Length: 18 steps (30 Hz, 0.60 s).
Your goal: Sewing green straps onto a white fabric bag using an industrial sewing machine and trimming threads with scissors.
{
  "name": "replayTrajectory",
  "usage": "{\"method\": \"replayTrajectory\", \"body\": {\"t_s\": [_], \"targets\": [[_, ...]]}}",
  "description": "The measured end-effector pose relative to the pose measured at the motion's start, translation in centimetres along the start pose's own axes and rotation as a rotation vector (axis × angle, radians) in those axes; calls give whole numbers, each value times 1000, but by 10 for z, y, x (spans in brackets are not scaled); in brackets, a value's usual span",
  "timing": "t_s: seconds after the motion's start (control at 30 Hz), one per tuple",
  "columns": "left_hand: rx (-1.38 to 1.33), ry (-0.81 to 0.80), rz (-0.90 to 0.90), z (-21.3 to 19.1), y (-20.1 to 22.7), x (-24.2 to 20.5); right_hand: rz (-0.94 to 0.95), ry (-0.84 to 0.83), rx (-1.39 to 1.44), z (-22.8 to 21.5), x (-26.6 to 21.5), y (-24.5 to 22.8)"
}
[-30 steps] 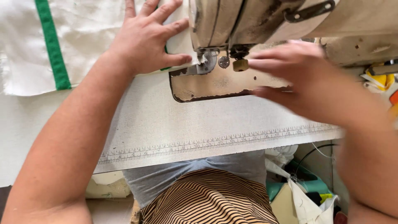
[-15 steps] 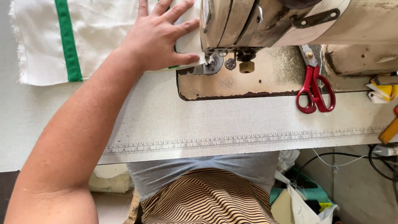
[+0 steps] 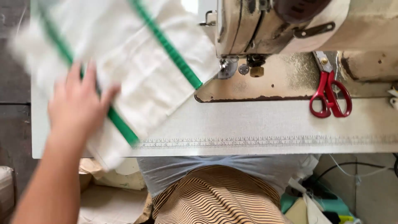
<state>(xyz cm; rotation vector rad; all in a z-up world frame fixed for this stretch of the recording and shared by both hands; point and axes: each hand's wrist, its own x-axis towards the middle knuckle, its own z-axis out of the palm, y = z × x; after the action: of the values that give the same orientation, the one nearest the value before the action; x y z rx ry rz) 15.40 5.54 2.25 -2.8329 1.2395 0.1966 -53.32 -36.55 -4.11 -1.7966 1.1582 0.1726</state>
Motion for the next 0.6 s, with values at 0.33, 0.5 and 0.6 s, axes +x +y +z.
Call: {"method": "replayTrajectory", "body": {"t_s": [0.33,0.5,0.6], "targets": [[-201,-70,-85,56,9,-111,372,-499,-66,296,-18,-234],[-227,-54,-43,43,4,-96,116,-179,670,339,-36,-236],[-225,132,121,19,43,-90,49,-176,718,350,-41,-238]]}}
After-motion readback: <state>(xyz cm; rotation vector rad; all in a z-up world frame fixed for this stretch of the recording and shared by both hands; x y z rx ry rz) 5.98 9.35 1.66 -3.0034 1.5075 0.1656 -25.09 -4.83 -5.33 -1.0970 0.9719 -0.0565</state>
